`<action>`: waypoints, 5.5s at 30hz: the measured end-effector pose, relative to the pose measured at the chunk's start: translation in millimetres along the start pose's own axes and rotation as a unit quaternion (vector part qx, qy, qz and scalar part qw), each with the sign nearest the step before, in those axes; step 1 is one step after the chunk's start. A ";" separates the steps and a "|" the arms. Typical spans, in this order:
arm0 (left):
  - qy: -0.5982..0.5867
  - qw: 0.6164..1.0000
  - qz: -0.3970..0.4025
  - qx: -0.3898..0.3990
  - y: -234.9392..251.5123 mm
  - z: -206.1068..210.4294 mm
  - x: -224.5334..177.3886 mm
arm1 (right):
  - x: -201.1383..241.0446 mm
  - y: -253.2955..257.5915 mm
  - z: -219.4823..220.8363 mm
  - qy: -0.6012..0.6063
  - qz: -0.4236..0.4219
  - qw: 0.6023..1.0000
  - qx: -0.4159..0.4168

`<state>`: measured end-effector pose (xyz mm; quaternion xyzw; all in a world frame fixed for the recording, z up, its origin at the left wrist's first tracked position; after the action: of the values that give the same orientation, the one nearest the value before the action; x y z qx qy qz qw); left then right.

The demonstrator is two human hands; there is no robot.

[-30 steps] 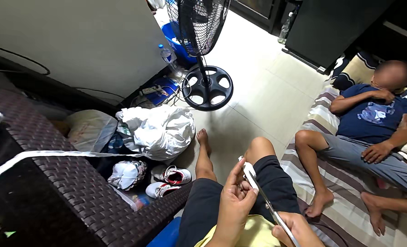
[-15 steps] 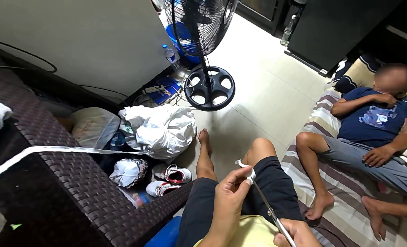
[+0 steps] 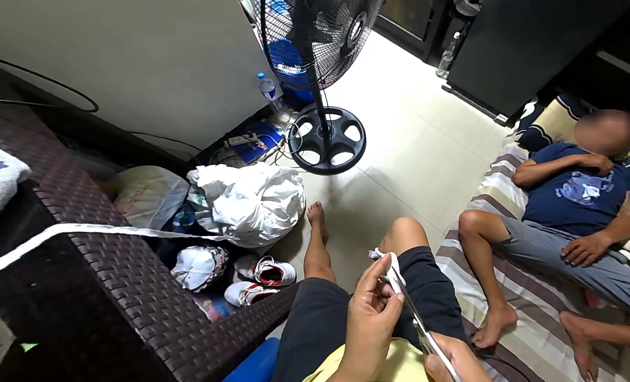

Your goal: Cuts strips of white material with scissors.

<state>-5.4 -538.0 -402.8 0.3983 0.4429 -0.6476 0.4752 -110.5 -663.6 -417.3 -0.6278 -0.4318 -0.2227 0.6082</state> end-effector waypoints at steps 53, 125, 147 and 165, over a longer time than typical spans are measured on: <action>-0.004 0.998 -0.056 0.030 19.0 -9.9 -3.6 | -6.4 -14.2 -7.8 -0.033 0.036 0.998 -0.025; -0.012 0.999 -0.024 -0.017 0.9 1.4 5.8 | -5.5 0.2 -4.1 0.022 0.014 0.999 -0.031; 0.010 0.997 -0.082 0.004 17.3 -13.8 4.3 | -13.0 -15.9 -8.7 -0.028 0.025 0.999 -0.020; 0.024 0.999 0.013 0.019 0.2 3.1 -0.8 | -6.1 0.7 -2.9 0.016 0.007 1.000 0.004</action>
<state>-5.3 -540.7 -401.2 0.4284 0.4361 -0.6402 0.4653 -112.4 -667.9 -422.1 -0.6247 -0.4189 -0.2270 0.6187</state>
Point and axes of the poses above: each hand's wrist, its own y-axis towards the middle knuckle, its own z-axis out of the palm, x = y × z, the point moved 10 cm from there along y, towards the middle knuckle, and after that the axes turned 3 degrees about z, right-handed, at the moved point
